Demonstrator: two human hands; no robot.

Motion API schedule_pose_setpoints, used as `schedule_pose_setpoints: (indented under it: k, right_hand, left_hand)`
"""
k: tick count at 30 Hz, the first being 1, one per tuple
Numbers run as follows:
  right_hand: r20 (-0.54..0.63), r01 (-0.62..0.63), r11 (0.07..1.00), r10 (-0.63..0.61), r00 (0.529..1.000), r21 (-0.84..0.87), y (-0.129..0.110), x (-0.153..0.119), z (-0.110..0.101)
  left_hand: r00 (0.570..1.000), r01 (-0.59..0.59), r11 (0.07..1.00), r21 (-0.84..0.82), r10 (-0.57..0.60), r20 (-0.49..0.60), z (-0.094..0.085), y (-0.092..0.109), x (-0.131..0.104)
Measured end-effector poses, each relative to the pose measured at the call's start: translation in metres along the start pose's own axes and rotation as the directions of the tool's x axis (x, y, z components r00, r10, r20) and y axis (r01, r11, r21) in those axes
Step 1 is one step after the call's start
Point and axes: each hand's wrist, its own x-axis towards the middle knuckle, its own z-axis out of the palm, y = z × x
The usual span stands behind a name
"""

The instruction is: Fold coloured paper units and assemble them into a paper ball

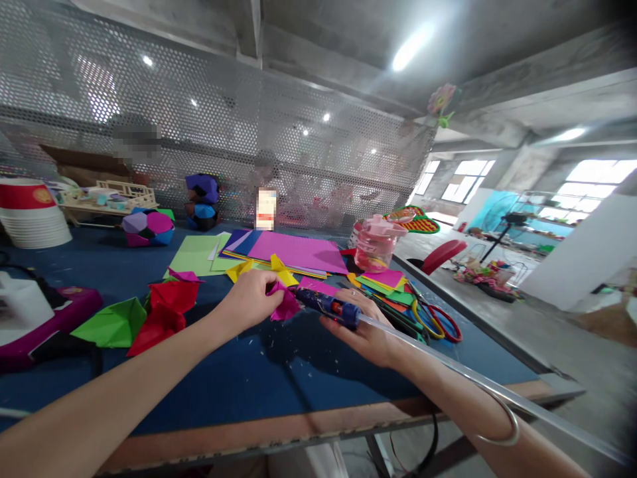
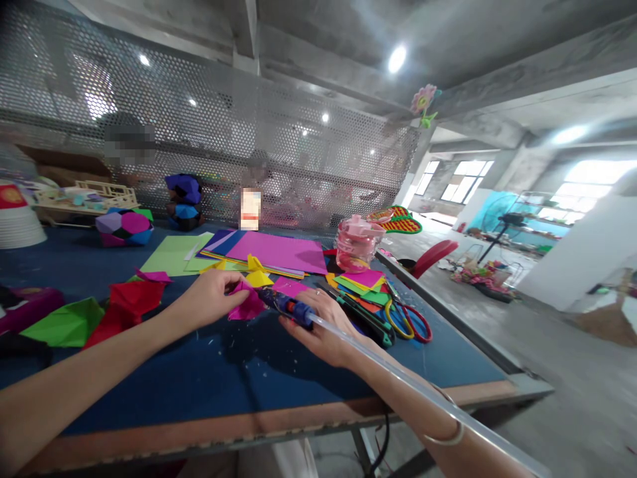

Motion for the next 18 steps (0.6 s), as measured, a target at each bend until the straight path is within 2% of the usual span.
schedule_pose_setpoints:
  k: [18]
  right_hand:
    - [-0.002,-0.035,0.999,0.035,0.999,0.005,-0.0013,0.0000,-0.0022]
  left_hand:
    - [0.998,-0.043,0.999,0.026,0.044,-0.036,-0.0001,-0.0059,0.0016]
